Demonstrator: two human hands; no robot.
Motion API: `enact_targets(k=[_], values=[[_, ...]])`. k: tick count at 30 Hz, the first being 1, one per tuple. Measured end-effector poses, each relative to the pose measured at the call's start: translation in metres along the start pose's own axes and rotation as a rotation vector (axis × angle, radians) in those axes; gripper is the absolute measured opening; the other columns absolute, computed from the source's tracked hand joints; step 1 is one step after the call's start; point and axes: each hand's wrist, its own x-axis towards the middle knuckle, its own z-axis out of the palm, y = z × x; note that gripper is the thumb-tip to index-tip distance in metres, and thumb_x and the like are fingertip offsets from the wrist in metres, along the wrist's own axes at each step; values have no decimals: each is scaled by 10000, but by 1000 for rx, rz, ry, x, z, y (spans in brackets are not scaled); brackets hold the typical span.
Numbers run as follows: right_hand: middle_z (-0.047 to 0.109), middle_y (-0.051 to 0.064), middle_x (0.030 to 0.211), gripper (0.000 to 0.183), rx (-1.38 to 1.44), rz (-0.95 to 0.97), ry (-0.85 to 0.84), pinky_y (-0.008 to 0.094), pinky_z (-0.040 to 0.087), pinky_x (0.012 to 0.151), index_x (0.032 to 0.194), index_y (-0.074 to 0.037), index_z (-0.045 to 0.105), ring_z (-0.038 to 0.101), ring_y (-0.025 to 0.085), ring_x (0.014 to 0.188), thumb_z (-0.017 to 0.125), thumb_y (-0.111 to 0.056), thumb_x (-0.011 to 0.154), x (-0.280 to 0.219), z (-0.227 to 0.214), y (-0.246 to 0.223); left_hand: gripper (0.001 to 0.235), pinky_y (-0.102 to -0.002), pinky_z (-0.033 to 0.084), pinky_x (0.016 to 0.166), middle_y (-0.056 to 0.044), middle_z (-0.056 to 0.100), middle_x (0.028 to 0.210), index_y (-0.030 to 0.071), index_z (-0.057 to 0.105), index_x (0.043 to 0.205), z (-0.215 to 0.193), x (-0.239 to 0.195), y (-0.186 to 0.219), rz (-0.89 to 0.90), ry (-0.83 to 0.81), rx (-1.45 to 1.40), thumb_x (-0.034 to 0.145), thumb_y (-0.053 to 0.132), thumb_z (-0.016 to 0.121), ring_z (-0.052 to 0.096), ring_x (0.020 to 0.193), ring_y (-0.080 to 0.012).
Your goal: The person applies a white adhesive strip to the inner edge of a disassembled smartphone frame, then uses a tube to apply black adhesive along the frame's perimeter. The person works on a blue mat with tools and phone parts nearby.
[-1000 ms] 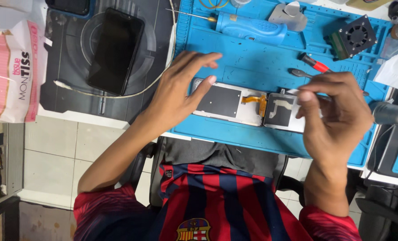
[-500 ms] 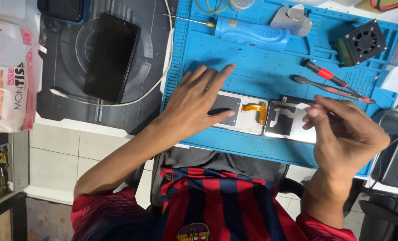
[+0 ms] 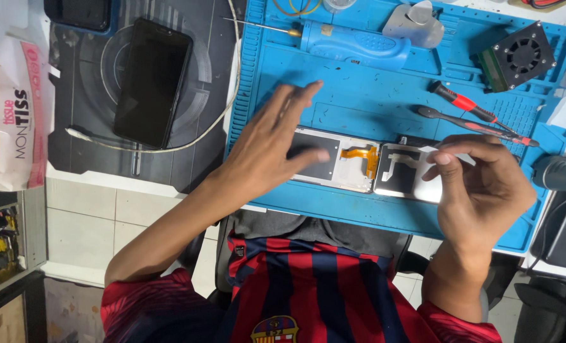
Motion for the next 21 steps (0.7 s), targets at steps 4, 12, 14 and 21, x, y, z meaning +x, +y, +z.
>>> enact_targets(k=[4,12,14,21], values=[[634,120,1100,94,-15,42,-30,257,581,727,1077,79,616,660,149,951,685,91,1014,-2,4,-2,677,-396,587,980,-178,450,1367,69,341,1590,2,0,4,7,58,56,999,160,659,645,1149,-320],[618,123,1229,139,-332,-23,-155,332,486,1025,1079,-1,687,605,217,1176,762,48,973,-5,26,-4,597,-414,559,941,-212,484,1327,17,347,1550,-3,-1,11,-4,60,-46,1013,61,605,630,1095,-320],[613,130,1299,131,-458,-37,-190,408,443,1128,1031,-29,712,555,289,1290,772,22,926,-7,35,-6,536,-388,576,885,-171,522,1288,35,364,1553,-6,-6,10,-124,8,-175,1045,10,532,656,1004,-258],[565,163,1389,109,-613,-65,-293,516,360,1179,960,-42,735,434,413,1452,798,-37,872,-4,62,-7,484,-438,515,979,-163,543,1269,28,423,1507,-10,-21,1,73,77,-126,1045,13,565,600,1128,-316]])
